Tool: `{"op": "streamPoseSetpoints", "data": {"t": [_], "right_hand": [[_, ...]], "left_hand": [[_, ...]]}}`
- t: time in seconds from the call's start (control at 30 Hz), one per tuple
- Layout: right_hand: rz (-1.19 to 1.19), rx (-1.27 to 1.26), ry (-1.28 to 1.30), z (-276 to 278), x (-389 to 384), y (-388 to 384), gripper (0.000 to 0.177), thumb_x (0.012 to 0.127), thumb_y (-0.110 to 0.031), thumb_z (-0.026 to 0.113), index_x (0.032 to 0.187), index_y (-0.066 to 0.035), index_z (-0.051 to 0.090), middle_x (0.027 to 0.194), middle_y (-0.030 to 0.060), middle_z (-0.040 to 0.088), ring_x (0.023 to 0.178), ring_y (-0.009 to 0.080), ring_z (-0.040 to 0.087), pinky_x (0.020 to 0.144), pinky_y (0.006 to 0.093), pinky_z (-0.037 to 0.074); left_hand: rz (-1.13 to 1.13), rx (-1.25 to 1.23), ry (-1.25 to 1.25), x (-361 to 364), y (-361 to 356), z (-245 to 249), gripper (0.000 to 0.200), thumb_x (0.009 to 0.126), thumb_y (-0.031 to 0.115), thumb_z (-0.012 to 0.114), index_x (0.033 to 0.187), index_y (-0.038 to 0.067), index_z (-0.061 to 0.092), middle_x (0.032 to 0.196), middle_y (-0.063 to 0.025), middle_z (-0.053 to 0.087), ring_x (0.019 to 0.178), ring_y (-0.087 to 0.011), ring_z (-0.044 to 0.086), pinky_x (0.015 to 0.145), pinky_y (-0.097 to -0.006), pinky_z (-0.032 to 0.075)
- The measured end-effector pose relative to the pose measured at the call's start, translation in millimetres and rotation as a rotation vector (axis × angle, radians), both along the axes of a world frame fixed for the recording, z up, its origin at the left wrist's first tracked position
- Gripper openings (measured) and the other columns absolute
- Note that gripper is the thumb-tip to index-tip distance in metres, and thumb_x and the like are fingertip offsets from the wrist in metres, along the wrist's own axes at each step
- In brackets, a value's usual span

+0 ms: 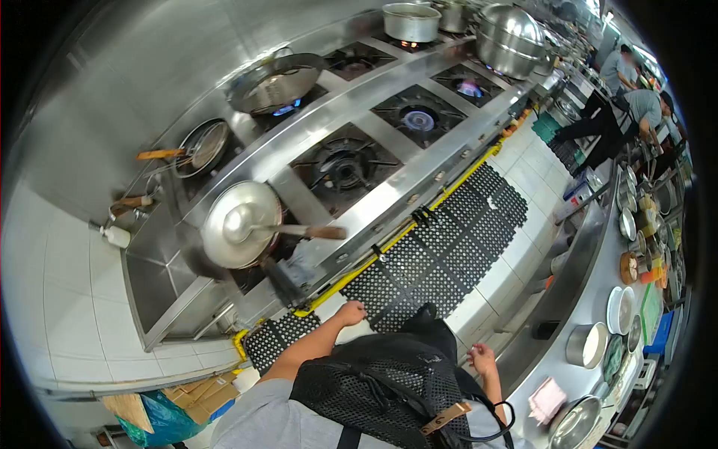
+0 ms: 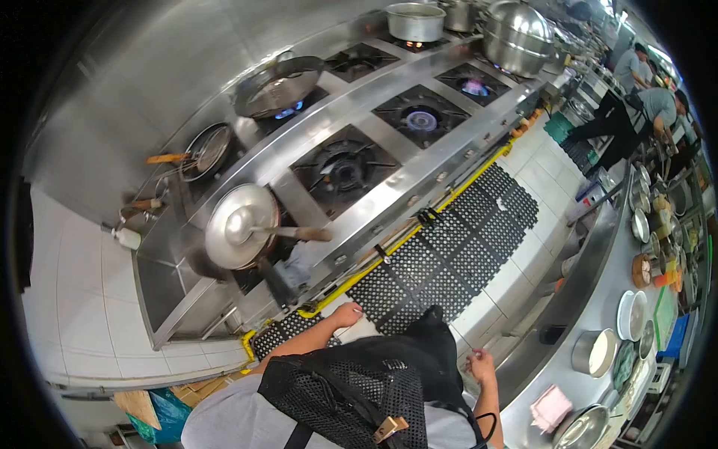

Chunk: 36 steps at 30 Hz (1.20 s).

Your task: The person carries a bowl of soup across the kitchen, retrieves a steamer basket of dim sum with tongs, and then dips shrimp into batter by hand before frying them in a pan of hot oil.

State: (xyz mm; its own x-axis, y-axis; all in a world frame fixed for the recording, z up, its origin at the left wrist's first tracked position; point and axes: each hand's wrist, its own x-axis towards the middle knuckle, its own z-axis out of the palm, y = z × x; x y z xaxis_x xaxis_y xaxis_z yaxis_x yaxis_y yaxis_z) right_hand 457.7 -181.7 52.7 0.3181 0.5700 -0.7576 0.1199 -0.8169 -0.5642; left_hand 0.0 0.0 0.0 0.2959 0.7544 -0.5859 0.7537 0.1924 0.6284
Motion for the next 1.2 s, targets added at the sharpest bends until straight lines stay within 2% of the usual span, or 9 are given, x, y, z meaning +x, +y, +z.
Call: {"op": "streamPoseSetpoints", "data": {"t": [0.1,0.2,0.33,0.63,0.83,0.9,1.03,1.07,1.2], "right_hand": [[0.04,0.154,-0.011,-1,36,79,0.038,0.086,-0.011,0.06,0.122,0.0,0.054,0.084,0.0116,0.068,0.066,0.0181,0.065,0.053,0.0281,0.05],[0.164,0.203,-0.124,45,111,135,0.035,0.085,-0.013,0.06,0.117,0.001,0.058,0.077,0.01,0.068,0.065,0.0164,0.065,0.057,0.0294,0.05],[0.297,0.279,-0.182,36,165,242,0.036,0.085,-0.015,0.06,0.116,0.002,0.059,0.077,0.0117,0.068,0.067,0.0174,0.065,0.064,0.0312,0.052],[0.377,0.434,-0.252,44,211,539,0.031,0.083,-0.019,0.062,0.108,-0.001,0.064,0.077,0.0098,0.067,0.071,0.0178,0.064,0.068,0.0312,0.051],[0.189,0.341,0.157,28,227,698,0.036,0.089,-0.009,0.059,0.123,0.001,0.052,0.089,0.0091,0.064,0.07,0.0137,0.062,0.053,0.0275,0.052],[0.177,0.295,0.129,12,228,747,0.049,0.087,-0.011,0.063,0.131,0.002,0.045,0.094,0.0111,0.065,0.071,0.0137,0.062,0.052,0.0274,0.052],[0.618,0.678,-0.446,-65,242,826,0.077,0.077,-0.023,0.076,0.139,0.0,0.037,0.1,0.0143,0.066,0.075,0.0228,0.065,0.066,0.0361,0.054],[0.633,0.595,-0.34,-66,243,839,0.07,0.076,-0.023,0.077,0.133,0.0,0.044,0.111,0.0206,0.065,0.098,0.0375,0.065,0.087,0.0397,0.05],[0.762,0.675,-0.175,-21,244,856,0.044,0.075,-0.025,0.076,0.109,0.0,0.062,0.099,0.0176,0.069,0.095,0.034,0.066,0.082,0.0404,0.051]], "left_hand": [[0.022,-0.039,0.134,18,77,-20,0.035,0.08,0.03,0.063,0.102,0.004,0.071,0.101,-0.016,0.07,0.095,-0.0336,0.066,0.086,-0.038,0.051],[0.271,-0.063,-0.084,96,106,-35,0.021,0.084,0.019,0.061,0.095,0.003,0.067,0.078,-0.0058,0.067,0.063,-0.0162,0.063,0.053,-0.0321,0.05],[0.37,-0.222,-0.185,142,152,1,0.019,0.084,0.017,0.06,0.094,0.002,0.067,0.077,-0.0049,0.066,0.062,-0.0151,0.061,0.052,-0.0306,0.048],[0.274,-0.082,0.14,160,245,-73,0.032,0.082,0.023,0.065,0.103,0.0,0.069,0.084,-0.0136,0.069,0.067,-0.02,0.066,0.067,-0.0342,0.053],[1.007,-0.245,-0.341,177,252,-5,0.021,0.081,0.009,0.064,0.1,-0.001,0.064,0.074,-0.0088,0.066,0.06,-0.0176,0.062,0.05,-0.0288,0.047],[1.067,-0.215,-0.171,187,249,5,0.02,0.084,0.011,0.062,0.1,-0.001,0.063,0.073,-0.0067,0.065,0.057,-0.0162,0.061,0.046,-0.0287,0.046],[1.447,-0.162,-0.194,249,239,45,0.017,0.085,0.012,0.057,0.093,-0.002,0.063,0.07,-0.0062,0.064,0.056,-0.0148,0.061,0.045,-0.0264,0.045],[1.421,-0.191,-0.143,265,237,50,0.016,0.086,0.012,0.056,0.091,-0.002,0.063,0.071,-0.0066,0.064,0.055,-0.0151,0.061,0.046,-0.0268,0.046],[1.407,-0.229,-0.057,321,226,47,0.015,0.086,0.01,0.059,0.091,-0.004,0.064,0.07,-0.0076,0.063,0.058,-0.016,0.06,0.053,-0.0291,0.048]]}}
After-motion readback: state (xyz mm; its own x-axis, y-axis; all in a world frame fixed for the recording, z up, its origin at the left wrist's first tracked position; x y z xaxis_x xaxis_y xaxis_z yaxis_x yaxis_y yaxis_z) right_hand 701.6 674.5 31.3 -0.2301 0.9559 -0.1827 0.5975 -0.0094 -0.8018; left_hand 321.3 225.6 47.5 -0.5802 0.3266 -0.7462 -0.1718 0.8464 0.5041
